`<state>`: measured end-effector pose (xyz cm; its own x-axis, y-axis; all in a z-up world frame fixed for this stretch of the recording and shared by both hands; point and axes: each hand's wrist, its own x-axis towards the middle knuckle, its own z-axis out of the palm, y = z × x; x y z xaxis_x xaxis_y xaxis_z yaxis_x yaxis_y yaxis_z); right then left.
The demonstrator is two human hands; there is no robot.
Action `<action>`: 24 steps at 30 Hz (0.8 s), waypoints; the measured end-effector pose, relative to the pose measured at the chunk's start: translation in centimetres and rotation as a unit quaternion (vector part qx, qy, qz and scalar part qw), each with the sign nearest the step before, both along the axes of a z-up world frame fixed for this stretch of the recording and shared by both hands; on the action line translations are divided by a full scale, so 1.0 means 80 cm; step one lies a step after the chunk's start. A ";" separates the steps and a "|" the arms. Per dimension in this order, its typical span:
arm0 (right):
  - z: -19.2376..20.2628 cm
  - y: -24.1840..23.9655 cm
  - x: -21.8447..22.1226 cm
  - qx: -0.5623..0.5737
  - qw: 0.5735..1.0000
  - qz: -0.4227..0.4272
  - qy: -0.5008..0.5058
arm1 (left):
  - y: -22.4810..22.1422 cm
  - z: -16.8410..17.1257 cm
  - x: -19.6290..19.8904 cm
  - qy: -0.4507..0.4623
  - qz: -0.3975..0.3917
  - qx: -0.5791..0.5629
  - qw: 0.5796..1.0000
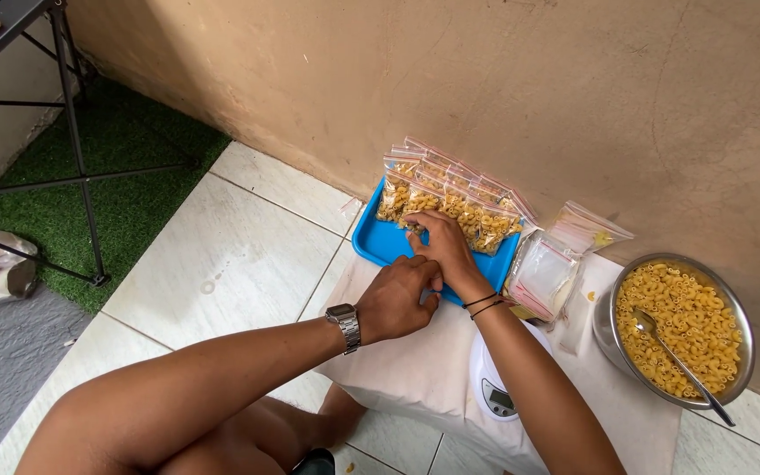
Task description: Packaging dry macaroni into small plastic bags, weighing them on a scale, and organizing them in a tray.
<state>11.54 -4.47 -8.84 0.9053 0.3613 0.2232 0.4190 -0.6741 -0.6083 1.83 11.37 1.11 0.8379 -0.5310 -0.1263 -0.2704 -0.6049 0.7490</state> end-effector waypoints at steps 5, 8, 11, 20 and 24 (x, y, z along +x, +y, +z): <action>-0.004 0.003 -0.003 0.008 1.000 -0.013 0.015 | -0.001 -0.002 0.002 -0.001 -0.002 -0.006 1.000; 0.002 0.003 -0.005 -0.006 1.000 -0.005 0.029 | -0.003 -0.002 0.002 -0.003 -0.006 -0.007 1.000; -0.005 0.001 0.000 -0.032 0.998 -0.002 0.047 | -0.003 -0.002 0.003 -0.007 -0.010 -0.009 1.000; -0.018 -0.001 0.007 -0.051 0.996 0.005 0.077 | -0.001 0.001 0.003 -0.012 -0.008 -0.016 1.000; -0.014 0.003 0.003 -0.048 0.996 0.005 0.070 | -0.003 0.002 0.004 -0.015 -0.009 -0.018 1.000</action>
